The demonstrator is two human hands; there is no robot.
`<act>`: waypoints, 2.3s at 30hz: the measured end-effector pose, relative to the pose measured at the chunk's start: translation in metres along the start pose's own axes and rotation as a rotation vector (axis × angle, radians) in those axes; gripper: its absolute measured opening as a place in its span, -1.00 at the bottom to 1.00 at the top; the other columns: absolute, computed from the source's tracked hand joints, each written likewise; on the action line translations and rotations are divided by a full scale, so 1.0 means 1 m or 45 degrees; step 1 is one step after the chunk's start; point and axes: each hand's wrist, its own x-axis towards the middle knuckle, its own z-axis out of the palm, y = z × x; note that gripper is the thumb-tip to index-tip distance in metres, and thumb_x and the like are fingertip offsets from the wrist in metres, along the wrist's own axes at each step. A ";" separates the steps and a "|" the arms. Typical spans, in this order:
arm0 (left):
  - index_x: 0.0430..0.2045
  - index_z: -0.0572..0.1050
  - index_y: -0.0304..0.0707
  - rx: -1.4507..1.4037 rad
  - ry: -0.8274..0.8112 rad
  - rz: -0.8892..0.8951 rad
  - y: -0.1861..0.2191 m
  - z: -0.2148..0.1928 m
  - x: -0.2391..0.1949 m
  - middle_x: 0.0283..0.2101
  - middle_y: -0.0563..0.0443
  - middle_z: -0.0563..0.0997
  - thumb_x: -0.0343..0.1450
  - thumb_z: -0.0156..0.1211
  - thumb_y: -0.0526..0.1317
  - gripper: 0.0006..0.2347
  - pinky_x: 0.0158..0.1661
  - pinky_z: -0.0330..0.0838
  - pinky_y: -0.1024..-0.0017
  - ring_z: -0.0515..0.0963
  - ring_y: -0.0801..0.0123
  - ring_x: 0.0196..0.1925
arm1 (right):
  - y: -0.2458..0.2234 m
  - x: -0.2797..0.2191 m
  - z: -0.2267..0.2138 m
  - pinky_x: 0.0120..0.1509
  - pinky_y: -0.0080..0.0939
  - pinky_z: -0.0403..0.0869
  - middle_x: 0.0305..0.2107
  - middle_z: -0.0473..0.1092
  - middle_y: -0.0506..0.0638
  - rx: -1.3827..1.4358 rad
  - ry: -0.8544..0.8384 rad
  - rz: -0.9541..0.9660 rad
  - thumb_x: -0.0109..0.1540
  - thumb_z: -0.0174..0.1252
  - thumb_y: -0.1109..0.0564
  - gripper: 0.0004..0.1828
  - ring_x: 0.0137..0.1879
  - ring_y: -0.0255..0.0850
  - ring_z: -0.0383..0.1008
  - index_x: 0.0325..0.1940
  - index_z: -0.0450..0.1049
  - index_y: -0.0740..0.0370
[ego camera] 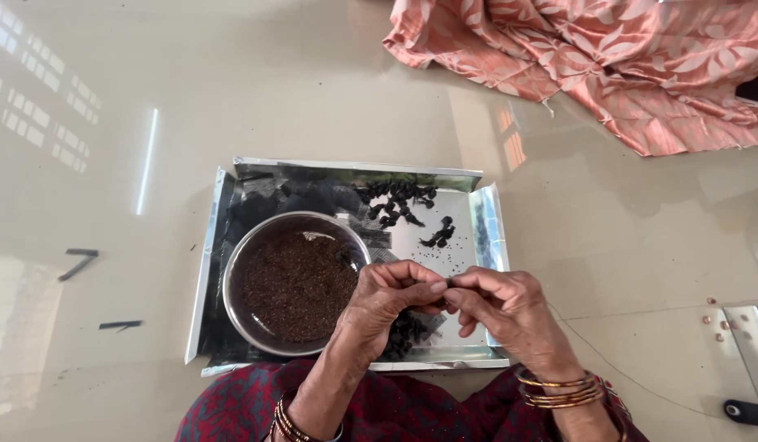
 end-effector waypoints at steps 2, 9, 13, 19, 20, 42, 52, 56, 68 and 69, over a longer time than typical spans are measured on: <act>-0.42 0.63 -0.42 -0.017 -0.039 -0.005 0.003 -0.002 -0.001 -0.41 -0.08 0.71 0.33 0.39 -0.37 -0.93 -0.32 0.60 0.50 0.70 0.38 -0.38 | 0.012 0.001 -0.004 -0.40 -0.30 0.60 -0.52 0.57 0.03 0.139 -0.019 0.011 0.23 0.26 0.08 -0.73 -0.50 -0.30 0.58 -0.20 0.65 0.38; -0.29 0.66 -0.51 -0.060 -0.155 0.013 0.024 0.004 -0.008 -0.38 -0.11 0.71 0.50 0.19 -0.11 -0.69 -0.25 0.60 0.49 0.68 0.41 -0.36 | 0.018 0.003 -0.007 -0.48 -0.24 0.56 -0.52 0.54 0.13 0.527 0.008 0.143 0.23 0.24 0.12 -0.70 -0.55 -0.27 0.51 -0.17 0.65 0.47; -0.29 0.65 -0.52 -0.073 -0.157 0.006 0.027 0.004 -0.009 -0.38 -0.12 0.72 0.48 0.20 -0.12 -0.69 -0.24 0.62 0.45 0.68 0.39 -0.37 | 0.017 0.000 -0.008 -0.47 -0.26 0.55 -0.54 0.54 0.14 0.499 0.035 0.118 0.24 0.24 0.12 -0.70 -0.56 -0.27 0.52 -0.16 0.66 0.47; -0.10 0.60 -0.54 -0.070 -0.207 0.025 0.024 0.003 -0.008 -0.29 -0.11 0.70 0.34 0.41 -0.39 -0.73 -0.13 0.57 0.48 0.67 0.40 -0.27 | 0.013 0.002 -0.007 -0.53 -0.23 0.54 -0.57 0.53 0.12 0.633 0.116 0.189 0.20 0.27 0.15 -0.73 -0.59 -0.25 0.48 -0.19 0.66 0.48; -0.11 0.59 -0.51 -0.092 -0.215 0.025 0.026 0.005 -0.008 -0.27 -0.10 0.72 0.28 0.41 -0.43 -0.70 -0.11 0.59 0.47 0.68 0.41 -0.24 | 0.013 0.002 -0.006 -0.53 -0.23 0.53 -0.57 0.52 0.12 0.647 0.155 0.193 0.20 0.27 0.16 -0.74 -0.59 -0.25 0.48 -0.21 0.66 0.48; -0.44 0.62 -0.34 -0.021 -0.156 -0.038 0.021 0.005 -0.011 -0.34 -0.11 0.75 0.35 0.35 -0.38 -0.98 -0.40 0.38 0.55 0.66 0.49 -0.33 | 0.020 -0.004 -0.009 -0.43 -0.38 0.46 -0.20 0.54 0.19 1.116 0.002 -0.094 0.29 0.18 0.13 -0.76 -0.44 -0.31 0.41 -0.29 0.48 0.42; -0.46 0.65 -0.37 0.099 -0.228 -0.081 0.013 0.004 -0.013 -0.44 -0.09 0.73 0.29 0.41 -0.39 -0.95 -0.41 0.37 0.55 0.61 0.50 -0.45 | 0.051 0.003 -0.002 -0.61 -0.45 0.21 -0.50 0.35 -0.02 1.091 0.006 0.097 0.32 0.21 0.15 -0.77 -0.55 -0.45 0.17 -0.27 0.44 0.42; -0.46 0.66 -0.37 0.141 -0.222 -0.122 0.008 -0.002 -0.005 -0.45 -0.07 0.73 0.29 0.41 -0.40 -0.95 -0.40 0.42 0.56 0.63 0.50 -0.44 | 0.024 0.004 -0.018 -0.57 -0.44 0.27 -0.46 0.43 0.01 0.999 0.073 0.233 0.27 0.19 0.16 -0.80 -0.54 -0.43 0.24 -0.25 0.46 0.41; -0.44 0.60 -0.49 -0.202 -0.181 -0.351 -0.018 -0.021 0.029 -0.40 -0.28 0.71 0.33 0.33 -0.50 -0.97 -0.49 0.59 0.50 0.73 0.25 -0.43 | 0.086 0.110 -0.020 -0.33 -0.28 0.47 -0.40 0.37 -0.08 -0.366 0.367 -0.491 0.23 0.19 0.29 -0.98 -0.37 -0.35 0.38 -0.27 0.52 0.30; -0.40 0.62 -0.52 -0.160 -0.167 -0.371 -0.021 -0.024 0.031 -0.41 -0.26 0.70 0.33 0.34 -0.49 -0.95 -0.51 0.57 0.52 0.72 0.30 -0.45 | 0.071 0.128 0.003 -0.39 -0.22 0.34 -0.39 0.35 -0.10 -0.493 0.308 -0.604 0.18 0.21 0.31 -0.96 -0.37 -0.29 0.33 -0.33 0.49 0.24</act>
